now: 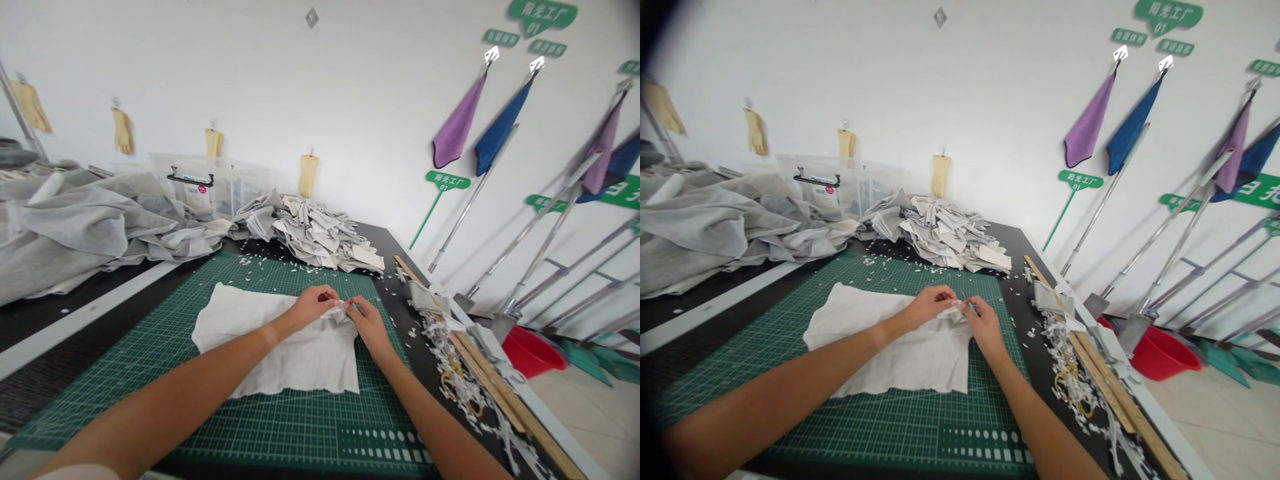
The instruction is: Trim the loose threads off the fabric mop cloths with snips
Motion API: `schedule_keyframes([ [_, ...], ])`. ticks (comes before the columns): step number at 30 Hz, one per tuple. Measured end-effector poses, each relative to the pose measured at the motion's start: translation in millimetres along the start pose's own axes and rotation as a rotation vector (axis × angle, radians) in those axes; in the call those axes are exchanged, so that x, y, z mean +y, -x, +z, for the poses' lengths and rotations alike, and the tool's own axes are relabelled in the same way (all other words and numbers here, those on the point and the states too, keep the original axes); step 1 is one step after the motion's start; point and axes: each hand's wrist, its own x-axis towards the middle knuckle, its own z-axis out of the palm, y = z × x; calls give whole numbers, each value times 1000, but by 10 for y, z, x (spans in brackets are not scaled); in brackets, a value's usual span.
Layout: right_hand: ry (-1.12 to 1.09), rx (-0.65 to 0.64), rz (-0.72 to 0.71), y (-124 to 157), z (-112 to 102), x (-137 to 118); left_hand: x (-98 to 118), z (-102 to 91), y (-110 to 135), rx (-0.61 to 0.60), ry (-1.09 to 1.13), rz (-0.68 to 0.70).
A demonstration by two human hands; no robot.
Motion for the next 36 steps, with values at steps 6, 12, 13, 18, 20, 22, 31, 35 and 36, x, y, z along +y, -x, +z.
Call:
schedule_keyframes([
  [6,-23,-12,29,48,5,-109,-21,-16,-15,7,-61,6],
  [12,-7,-46,33,114,22,-186,33,-19,-19,56,0,-61],
  [13,3,-49,30,121,27,-187,46,-20,-18,66,11,-73],
  [18,85,-45,14,128,44,-169,78,-29,-13,67,35,-88],
  [20,127,-41,3,128,47,-166,76,-32,-13,59,48,-85],
  [22,174,-44,-6,128,48,-167,72,-33,-14,53,50,-88],
  [31,291,-82,-29,151,59,-182,24,-27,-18,33,0,-72],
  [35,298,-95,-34,161,67,-187,-18,-23,-25,27,-6,-65],
  [36,302,-95,-34,161,69,-186,-20,-24,-25,29,-7,-64],
])
